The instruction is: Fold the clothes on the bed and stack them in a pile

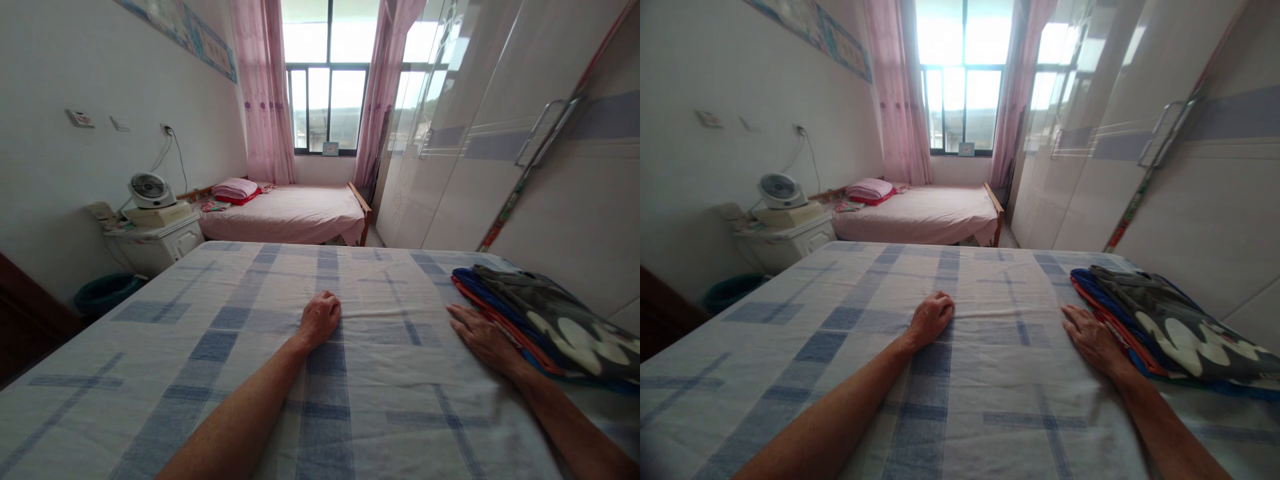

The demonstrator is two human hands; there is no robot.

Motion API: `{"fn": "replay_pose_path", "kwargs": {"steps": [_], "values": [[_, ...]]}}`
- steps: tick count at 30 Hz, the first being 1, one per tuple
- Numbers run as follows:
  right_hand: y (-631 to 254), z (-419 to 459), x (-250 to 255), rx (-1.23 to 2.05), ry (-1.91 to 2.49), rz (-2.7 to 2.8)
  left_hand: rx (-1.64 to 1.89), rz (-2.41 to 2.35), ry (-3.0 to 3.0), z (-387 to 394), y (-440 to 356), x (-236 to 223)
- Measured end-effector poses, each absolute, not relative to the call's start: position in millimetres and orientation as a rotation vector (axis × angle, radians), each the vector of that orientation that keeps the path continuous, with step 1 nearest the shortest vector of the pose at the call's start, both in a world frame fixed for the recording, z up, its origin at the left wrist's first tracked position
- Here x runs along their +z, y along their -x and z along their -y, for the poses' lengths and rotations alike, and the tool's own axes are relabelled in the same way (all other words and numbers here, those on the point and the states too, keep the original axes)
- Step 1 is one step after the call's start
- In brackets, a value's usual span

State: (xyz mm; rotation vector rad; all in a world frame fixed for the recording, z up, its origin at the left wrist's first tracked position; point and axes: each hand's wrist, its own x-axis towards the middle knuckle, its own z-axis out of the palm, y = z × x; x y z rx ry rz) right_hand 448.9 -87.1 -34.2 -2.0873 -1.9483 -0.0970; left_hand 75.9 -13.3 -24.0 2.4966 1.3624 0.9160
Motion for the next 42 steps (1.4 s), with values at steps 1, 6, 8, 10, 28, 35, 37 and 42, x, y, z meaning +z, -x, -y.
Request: {"fn": "replay_pose_path", "kwargs": {"steps": [1,6,8,10,28,35,37,42], "values": [[-448.4,87.3,-33.5,-0.095,2.091,1.950,0.915,-1.361,-2.496,13.2,-75.9,-24.0],[-446.1,88.7,-30.2,-0.082,2.115,1.948,0.907,-1.359,-2.494,13.4,-76.1,-23.1],[-446.1,89.2,-29.9,-0.081,2.121,1.946,0.905,-1.361,-2.492,13.3,-76.3,-22.8],[-446.8,89.4,-30.3,-0.081,2.121,1.949,0.905,-1.362,-2.487,13.0,-76.4,-22.7],[-451.1,90.4,-30.9,-0.059,2.114,1.985,0.898,-1.336,-2.500,9.9,-77.7,-23.0],[-450.7,90.7,-29.7,-0.071,2.120,1.975,0.890,-1.347,-2.489,11.1,-77.8,-20.1],[-450.5,90.7,-29.4,-0.062,2.129,1.970,0.889,-1.348,-2.488,10.7,-77.8,-20.4],[-451.8,90.8,-30.3,-0.058,2.112,1.964,0.886,-1.344,-2.481,10.6,-77.5,-21.5]]}}
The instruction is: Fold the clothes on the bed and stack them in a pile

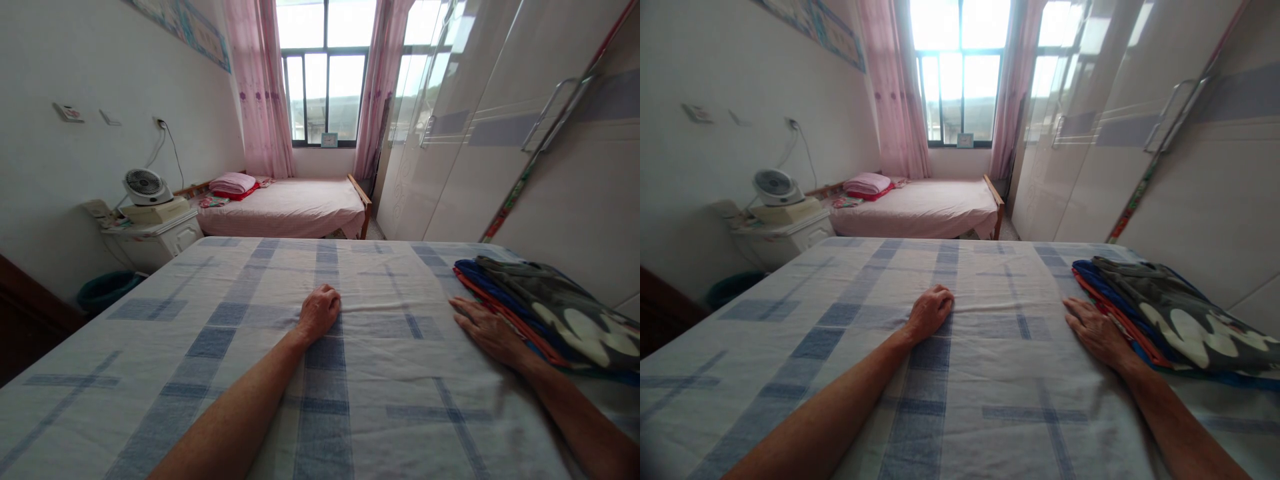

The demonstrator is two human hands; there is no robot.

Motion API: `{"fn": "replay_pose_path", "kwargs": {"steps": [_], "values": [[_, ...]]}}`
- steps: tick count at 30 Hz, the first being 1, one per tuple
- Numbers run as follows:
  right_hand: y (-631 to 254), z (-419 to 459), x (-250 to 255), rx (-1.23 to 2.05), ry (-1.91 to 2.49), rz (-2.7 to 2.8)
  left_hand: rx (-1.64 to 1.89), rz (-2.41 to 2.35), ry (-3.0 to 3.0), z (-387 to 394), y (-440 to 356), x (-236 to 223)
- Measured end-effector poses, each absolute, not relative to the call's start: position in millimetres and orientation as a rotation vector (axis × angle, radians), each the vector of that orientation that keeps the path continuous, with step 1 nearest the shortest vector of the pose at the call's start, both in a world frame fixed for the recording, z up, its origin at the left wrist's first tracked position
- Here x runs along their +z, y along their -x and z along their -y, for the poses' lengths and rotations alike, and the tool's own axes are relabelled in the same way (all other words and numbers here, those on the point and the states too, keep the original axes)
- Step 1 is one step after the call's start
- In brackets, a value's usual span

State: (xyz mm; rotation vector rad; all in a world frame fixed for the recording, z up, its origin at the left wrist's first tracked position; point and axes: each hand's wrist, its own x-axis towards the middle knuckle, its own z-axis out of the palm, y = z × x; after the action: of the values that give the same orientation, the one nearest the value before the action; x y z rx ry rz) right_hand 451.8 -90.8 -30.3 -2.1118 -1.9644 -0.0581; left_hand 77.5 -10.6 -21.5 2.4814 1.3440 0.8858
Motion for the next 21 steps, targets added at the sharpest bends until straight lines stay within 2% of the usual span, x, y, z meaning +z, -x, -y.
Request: {"fn": "replay_pose_path", "kwargs": {"steps": [16,18,21], "values": [[-448,91,-27,-0.055,2.065,1.888,0.882,-1.354,-2.473,10,-78,-22],[-447,91,-20,-0.148,2.021,1.799,0.885,-1.351,-2.472,10,-78,-22],[-448,97,-5,-0.479,1.960,1.586,0.892,-1.344,-2.468,10,-78,-22]]}}
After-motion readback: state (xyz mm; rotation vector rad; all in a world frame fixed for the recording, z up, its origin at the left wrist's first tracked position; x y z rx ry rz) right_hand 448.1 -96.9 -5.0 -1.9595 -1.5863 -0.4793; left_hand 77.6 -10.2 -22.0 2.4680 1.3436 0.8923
